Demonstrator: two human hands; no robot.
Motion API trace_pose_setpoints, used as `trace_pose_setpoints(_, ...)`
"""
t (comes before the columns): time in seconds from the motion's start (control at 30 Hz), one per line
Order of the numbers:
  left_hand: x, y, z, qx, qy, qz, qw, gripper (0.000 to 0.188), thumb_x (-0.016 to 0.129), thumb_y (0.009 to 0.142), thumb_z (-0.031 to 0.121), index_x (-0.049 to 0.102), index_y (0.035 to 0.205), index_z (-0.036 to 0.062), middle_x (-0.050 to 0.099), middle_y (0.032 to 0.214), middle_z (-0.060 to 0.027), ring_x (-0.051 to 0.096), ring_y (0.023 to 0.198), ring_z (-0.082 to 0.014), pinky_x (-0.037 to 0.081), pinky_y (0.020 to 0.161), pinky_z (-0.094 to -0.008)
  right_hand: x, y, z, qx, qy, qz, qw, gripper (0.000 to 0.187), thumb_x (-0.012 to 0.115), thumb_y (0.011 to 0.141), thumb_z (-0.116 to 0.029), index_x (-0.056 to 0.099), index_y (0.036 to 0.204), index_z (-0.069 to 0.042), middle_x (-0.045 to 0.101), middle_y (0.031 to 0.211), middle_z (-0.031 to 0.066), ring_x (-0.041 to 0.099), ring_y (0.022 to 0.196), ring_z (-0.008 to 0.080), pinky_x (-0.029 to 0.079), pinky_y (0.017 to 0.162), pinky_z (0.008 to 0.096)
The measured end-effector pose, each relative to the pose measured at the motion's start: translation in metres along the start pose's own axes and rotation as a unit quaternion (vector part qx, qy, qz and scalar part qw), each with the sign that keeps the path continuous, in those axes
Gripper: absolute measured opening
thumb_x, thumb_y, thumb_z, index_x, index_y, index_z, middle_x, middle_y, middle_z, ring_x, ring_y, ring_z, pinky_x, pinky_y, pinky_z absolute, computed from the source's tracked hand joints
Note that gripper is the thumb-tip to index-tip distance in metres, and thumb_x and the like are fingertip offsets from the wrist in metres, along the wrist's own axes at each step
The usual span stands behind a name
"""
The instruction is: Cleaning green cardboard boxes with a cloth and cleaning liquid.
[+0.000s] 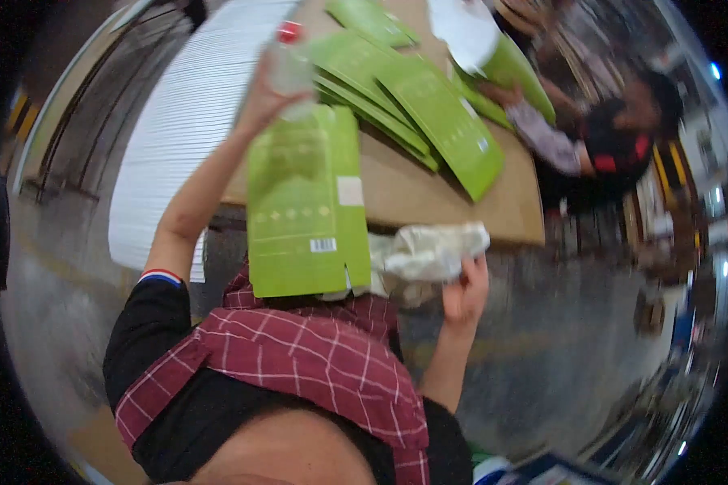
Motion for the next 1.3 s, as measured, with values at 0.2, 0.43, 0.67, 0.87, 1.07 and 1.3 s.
trace_pose_setpoints(0.2,-0.026,0.007,-0.100,-0.064,-0.003,0.073,0.995,0.083,0.081,0.057,0.018,0.030,0.121,0.0019,0.041,0.115,-0.0131,0.043,0.105,-0.0248,0.037,0.089,-0.0336,0.018,0.021,0.013,-0.019,-0.001,-0.010,1.000,0.043,0.049,0.078,0.005,0.040,0.120,-0.003,0.050,0.113,0.0086,0.049,0.105,0.0202,0.039,0.093,0.0341)
trace_pose_setpoints(0.43,-0.015,-0.005,-0.133,-0.178,-0.083,0.022,0.980,0.093,0.080,0.058,0.022,0.021,0.126,-0.0003,0.040,0.117,-0.0154,0.042,0.109,-0.0282,0.035,0.092,-0.0353,0.032,0.019,0.012,-0.016,0.019,-0.004,1.000,0.037,0.049,0.083,0.001,0.040,0.118,-0.002,0.052,0.110,0.0080,0.051,0.101,0.0184,0.042,0.090,0.0326)
trace_pose_setpoints(0.67,-0.033,-0.016,-0.026,-0.200,0.048,0.053,0.977,0.062,0.068,0.071,0.023,0.040,0.118,-0.0049,0.044,0.117,-0.0183,0.045,0.105,-0.0234,0.036,0.090,-0.0310,0.037,0.023,0.022,0.003,0.033,-0.028,0.999,0.032,0.048,0.086,-0.003,0.043,0.118,-0.005,0.052,0.111,0.0069,0.052,0.101,0.0176,0.044,0.087,0.0356)
trace_pose_setpoints(0.87,0.054,-0.115,0.181,-0.061,-0.209,-0.268,0.938,0.032,0.059,0.080,0.015,0.054,0.110,0.0048,0.056,0.107,-0.0096,0.053,0.098,-0.0220,0.040,0.086,-0.0311,0.074,0.011,0.027,0.064,0.070,-0.071,0.993,0.025,0.050,0.085,-0.003,0.046,0.110,-0.006,0.053,0.105,0.0059,0.053,0.095,0.0157,0.045,0.082,0.0305)
trace_pose_setpoints(1.07,0.062,-0.139,0.177,-0.283,-0.431,-0.299,0.803,0.025,0.054,0.086,0.016,0.056,0.104,-0.0012,0.061,0.087,-0.0021,0.055,0.081,-0.0062,0.044,0.070,-0.0207,0.060,0.017,0.025,0.088,-0.027,-0.141,0.986,0.046,0.059,0.075,0.006,0.042,0.117,-0.005,0.052,0.102,0.0061,0.052,0.092,0.0155,0.045,0.079,0.0295)
trace_pose_setpoints(1.3,0.055,-0.145,0.177,-0.397,-0.630,-0.254,0.617,0.015,0.054,0.086,0.016,0.050,0.095,0.0043,0.058,0.081,0.0000,0.055,0.072,-0.0072,0.045,0.063,-0.0206,0.054,0.023,0.031,0.182,-0.075,-0.218,0.956,0.040,0.064,0.075,-0.002,0.049,0.112,0.001,0.059,0.096,0.0068,0.057,0.085,0.0155,0.047,0.076,0.0269)
Point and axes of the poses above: each hand's wrist, its own y-axis towards the middle knuckle, its own x-axis out of the palm, z = x × y, the point moved 1 cm from there along y, towards the middle knuckle
